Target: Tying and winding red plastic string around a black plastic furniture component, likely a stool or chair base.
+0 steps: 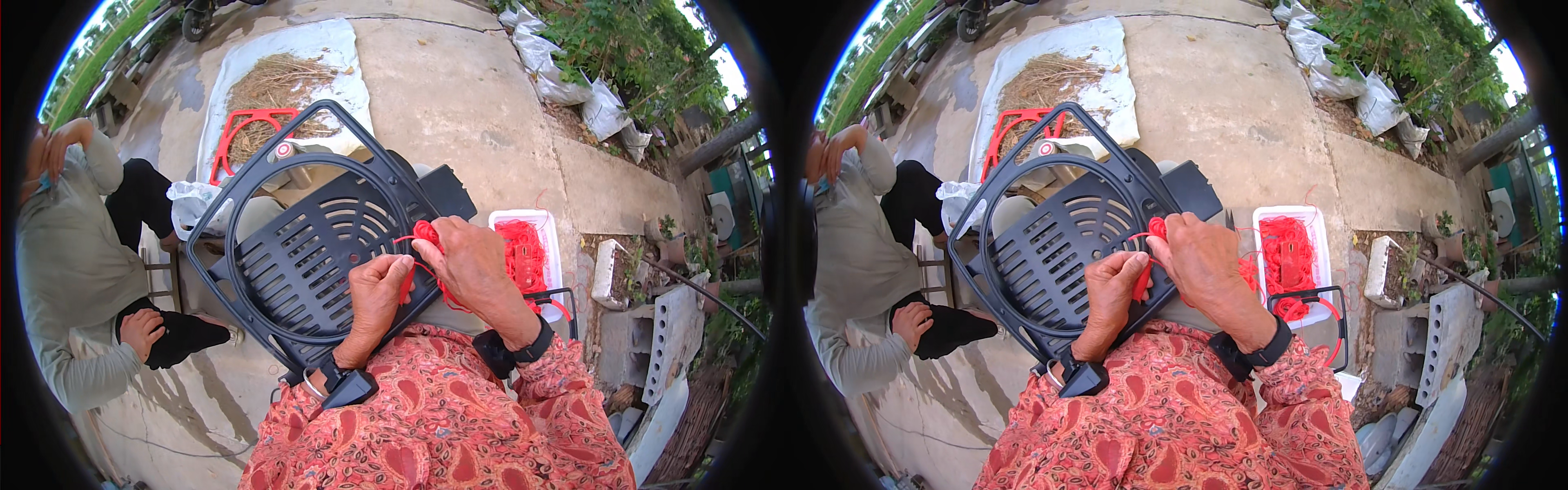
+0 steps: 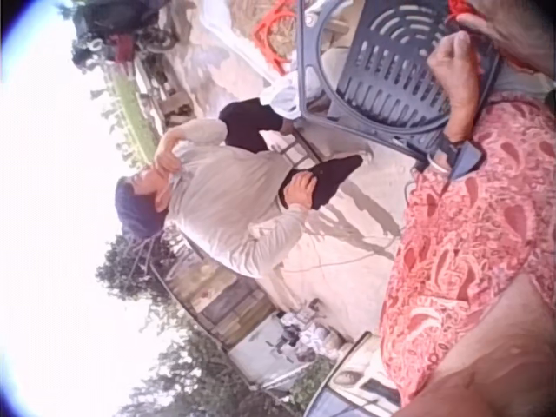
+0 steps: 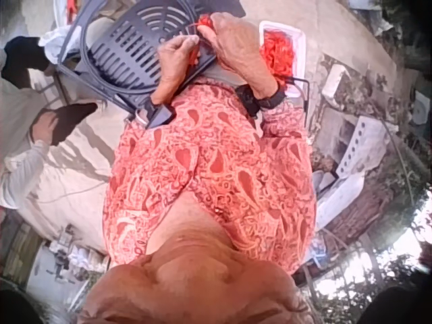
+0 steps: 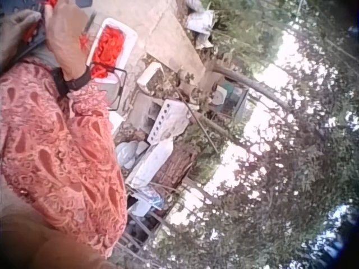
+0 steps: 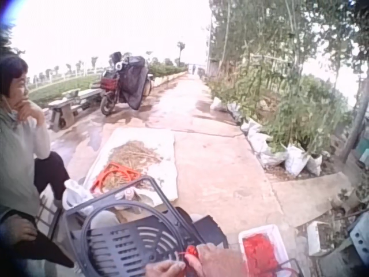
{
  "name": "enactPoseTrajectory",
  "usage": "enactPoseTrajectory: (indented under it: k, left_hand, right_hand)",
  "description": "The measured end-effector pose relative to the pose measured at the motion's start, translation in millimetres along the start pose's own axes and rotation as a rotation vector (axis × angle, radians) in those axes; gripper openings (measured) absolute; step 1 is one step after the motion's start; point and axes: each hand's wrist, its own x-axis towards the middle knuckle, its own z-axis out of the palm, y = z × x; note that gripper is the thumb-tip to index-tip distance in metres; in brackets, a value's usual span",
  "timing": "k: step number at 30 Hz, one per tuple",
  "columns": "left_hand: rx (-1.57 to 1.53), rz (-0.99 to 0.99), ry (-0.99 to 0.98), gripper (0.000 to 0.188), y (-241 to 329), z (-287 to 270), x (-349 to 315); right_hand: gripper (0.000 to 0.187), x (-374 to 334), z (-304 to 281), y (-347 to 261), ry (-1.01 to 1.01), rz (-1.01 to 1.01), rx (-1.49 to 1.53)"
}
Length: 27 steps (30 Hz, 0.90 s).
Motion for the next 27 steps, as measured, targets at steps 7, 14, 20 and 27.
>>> enactPoseTrajectory:
  k: [7, 14, 20, 27]
  left_hand:
    - [0.023, 0.059, 0.123, 0.020, -5, -11, 4]
    - [0.101, 0.085, 0.168, 0.020, -2, -10, 0]
    - [0.302, 0.222, 0.156, 0.016, -3, -5, -5]
    - [0.501, 0.404, 0.250, 0.012, 2, -8, -5]
  right_hand:
    - [0.051, -3, 26, -11, -0.113, -0.089, 0.125]
    - [0.032, -38, 15, 5, -0.041, -0.043, 0.260]
    - [0.022, -7, 9, -1, -0.119, -0.051, 0.000]
    - [0.029, 18, 49, -9, 0.170, -0.196, 0.539]
